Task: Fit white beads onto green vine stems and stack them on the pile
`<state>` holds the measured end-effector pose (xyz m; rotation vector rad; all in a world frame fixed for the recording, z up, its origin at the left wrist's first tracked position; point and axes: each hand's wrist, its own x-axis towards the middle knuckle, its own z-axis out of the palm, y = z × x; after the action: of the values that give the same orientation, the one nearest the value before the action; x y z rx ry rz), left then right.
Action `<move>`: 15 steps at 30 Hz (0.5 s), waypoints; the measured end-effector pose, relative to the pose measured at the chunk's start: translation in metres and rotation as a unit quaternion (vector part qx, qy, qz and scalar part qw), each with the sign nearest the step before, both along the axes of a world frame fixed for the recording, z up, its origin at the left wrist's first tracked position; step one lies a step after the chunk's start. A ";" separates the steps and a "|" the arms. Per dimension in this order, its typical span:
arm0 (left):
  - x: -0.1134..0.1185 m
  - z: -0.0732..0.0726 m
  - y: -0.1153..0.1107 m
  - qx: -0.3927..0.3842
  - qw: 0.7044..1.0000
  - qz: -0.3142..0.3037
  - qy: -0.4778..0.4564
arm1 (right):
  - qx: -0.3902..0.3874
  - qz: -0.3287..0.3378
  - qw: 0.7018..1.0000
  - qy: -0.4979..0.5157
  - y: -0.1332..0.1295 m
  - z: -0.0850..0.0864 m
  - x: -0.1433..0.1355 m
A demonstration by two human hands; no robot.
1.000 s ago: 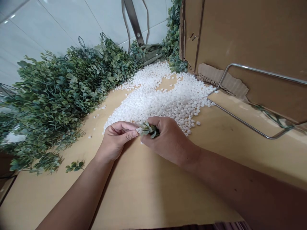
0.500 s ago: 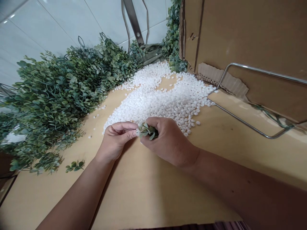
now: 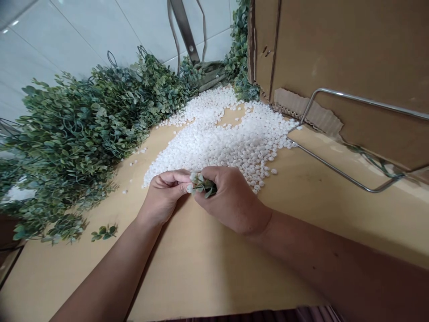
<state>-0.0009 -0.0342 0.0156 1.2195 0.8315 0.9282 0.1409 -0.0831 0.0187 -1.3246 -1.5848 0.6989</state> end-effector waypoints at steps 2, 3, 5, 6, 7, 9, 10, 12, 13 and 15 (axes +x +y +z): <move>0.001 0.000 0.000 -0.007 1.000 -0.004 -0.006 | -0.010 -0.001 1.000 0.013 0.000 0.000 -0.001; 0.001 0.000 0.000 -0.008 1.000 -0.004 -0.009 | -0.012 -0.003 1.000 0.022 0.000 0.001 -0.001; 0.001 0.000 0.000 -0.006 1.000 -0.001 -0.012 | -0.015 -0.002 0.999 0.042 -0.001 0.002 -0.001; 0.001 0.001 0.000 -0.004 1.000 0.001 -0.012 | -0.016 0.003 0.999 0.052 -0.001 0.002 -0.001; 0.000 0.001 0.000 -0.001 1.000 0.002 -0.010 | -0.017 0.008 0.998 0.062 -0.001 0.002 -0.002; -0.001 0.001 0.001 0.001 1.000 0.004 -0.005 | -0.022 0.013 0.997 0.074 0.000 0.001 -0.002; -0.001 0.001 0.001 0.000 1.000 0.005 -0.001 | -0.024 0.013 0.997 0.077 0.000 0.001 -0.002; 0.000 0.000 0.001 -0.006 1.000 0.005 0.004 | -0.030 0.005 0.996 0.078 0.001 -0.001 -0.002; 0.000 0.000 0.001 -0.009 1.000 0.004 0.004 | -0.035 0.001 0.996 0.079 0.001 -0.003 -0.003; 0.001 -0.002 0.001 -0.014 1.000 0.000 -0.001 | -0.045 -0.003 0.995 0.083 0.003 -0.005 -0.003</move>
<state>0.0004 -0.0331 0.0140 1.1953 0.8406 0.9151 0.1378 -0.0802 0.0139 -1.3006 -1.4286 0.8631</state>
